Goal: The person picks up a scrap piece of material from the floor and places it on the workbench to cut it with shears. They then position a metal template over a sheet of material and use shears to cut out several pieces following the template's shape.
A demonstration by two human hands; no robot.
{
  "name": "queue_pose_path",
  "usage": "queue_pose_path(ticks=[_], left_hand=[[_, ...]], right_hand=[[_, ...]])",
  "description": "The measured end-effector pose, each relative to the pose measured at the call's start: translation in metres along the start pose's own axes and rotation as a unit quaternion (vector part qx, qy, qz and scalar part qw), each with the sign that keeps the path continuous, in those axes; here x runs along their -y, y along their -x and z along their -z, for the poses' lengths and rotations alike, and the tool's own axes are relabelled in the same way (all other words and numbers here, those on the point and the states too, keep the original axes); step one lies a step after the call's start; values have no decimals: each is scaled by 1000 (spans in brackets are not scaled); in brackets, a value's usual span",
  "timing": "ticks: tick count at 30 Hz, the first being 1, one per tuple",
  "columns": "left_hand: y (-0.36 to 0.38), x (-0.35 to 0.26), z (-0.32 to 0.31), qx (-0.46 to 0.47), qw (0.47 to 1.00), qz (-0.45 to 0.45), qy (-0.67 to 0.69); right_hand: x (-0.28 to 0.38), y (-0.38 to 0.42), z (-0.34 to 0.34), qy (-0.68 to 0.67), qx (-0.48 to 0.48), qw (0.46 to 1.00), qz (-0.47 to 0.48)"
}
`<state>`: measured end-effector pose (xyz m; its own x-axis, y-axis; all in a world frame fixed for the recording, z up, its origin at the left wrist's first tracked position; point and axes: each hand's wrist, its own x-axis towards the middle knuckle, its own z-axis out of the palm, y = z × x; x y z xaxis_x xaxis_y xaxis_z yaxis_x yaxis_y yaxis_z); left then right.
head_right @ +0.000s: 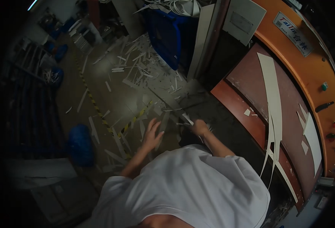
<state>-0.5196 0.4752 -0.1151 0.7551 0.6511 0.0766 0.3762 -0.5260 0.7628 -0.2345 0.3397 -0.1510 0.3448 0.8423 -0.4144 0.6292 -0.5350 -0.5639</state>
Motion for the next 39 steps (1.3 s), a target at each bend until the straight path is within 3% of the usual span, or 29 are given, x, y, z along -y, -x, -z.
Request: queue_pose_path(ticks=[1, 2, 3, 4, 6, 7, 9, 10, 11, 13, 15, 17, 19, 22, 24, 25, 26, 27, 29, 30, 32, 33, 36, 39], left_hand=[[-2, 16, 13, -24, 998, 53, 9], [-4, 31, 25, -48, 996, 79, -19], [-8, 48, 36, -74, 990, 106, -48], [-11, 75, 38, -112, 985, 119, -53], [-20, 108, 55, -116, 972, 206, 5], [-25, 124, 66, -114, 962, 245, 32], [-22, 181, 81, -73, 958, 257, -106], [-24, 191, 95, -50, 940, 328, -86], [-32, 200, 107, -26, 916, 395, -63], [-37, 214, 119, -87, 890, 444, -58], [-35, 264, 123, -87, 887, 444, -94], [-46, 287, 119, -67, 879, 463, -92], [-71, 289, 120, -21, 869, 490, -67], [-106, 347, 112, 66, 903, 418, -80], [-158, 360, 130, 105, 894, 434, -34], [-184, 367, 136, 88, 926, 365, 27], [-210, 374, 143, 77, 948, 294, 91], [-225, 386, 157, 29, 970, 145, 195], [-265, 417, 176, 54, 982, 125, 133], [-296, 432, 179, 121, 962, 243, -40], [-352, 442, 203, 136, 968, 202, -57], [-378, 425, 213, 136, 976, 166, -40], [-464, 364, 217, 150, 986, 78, -15], [-541, 246, 198, 161, 985, -59, 28]], right_hand=[[14, -45, 10, -54, -26, 997, 49], [59, -73, 47, -128, 5, 992, 5], [79, -112, 68, -109, -50, 990, 81], [108, -150, 95, -171, -10, 985, 26], [161, -209, 152, -316, -121, 931, 136], [192, -228, 192, -403, -127, 889, 174], [236, -271, 288, -392, -215, 865, 227], [262, -279, 342, -374, -263, 860, 225], [286, -289, 389, -417, -336, 804, 257], [321, -302, 479, -370, -442, 763, 293], [340, -324, 545, -291, -548, 721, 309], [339, -367, 595, -203, -615, 712, 271], [316, -422, 624, -98, -637, 746, 171], [259, -493, 597, 84, -585, 806, -27], [239, -501, 518, 151, -592, 791, -15], [233, -486, 465, 134, -630, 763, 49], [251, -438, 417, 42, -598, 792, 120], [250, -406, 375, 3, -576, 806, 137], [218, -378, 299, -144, -584, 799, 14], [197, -371, 275, -190, -599, 776, -55], [171, -361, 266, -253, -601, 747, -130], [153, -367, 267, -237, -648, 718, -95], [163, -361, 310, -257, -652, 707, -96], [161, -364, 348, -270, -664, 695, -51]])
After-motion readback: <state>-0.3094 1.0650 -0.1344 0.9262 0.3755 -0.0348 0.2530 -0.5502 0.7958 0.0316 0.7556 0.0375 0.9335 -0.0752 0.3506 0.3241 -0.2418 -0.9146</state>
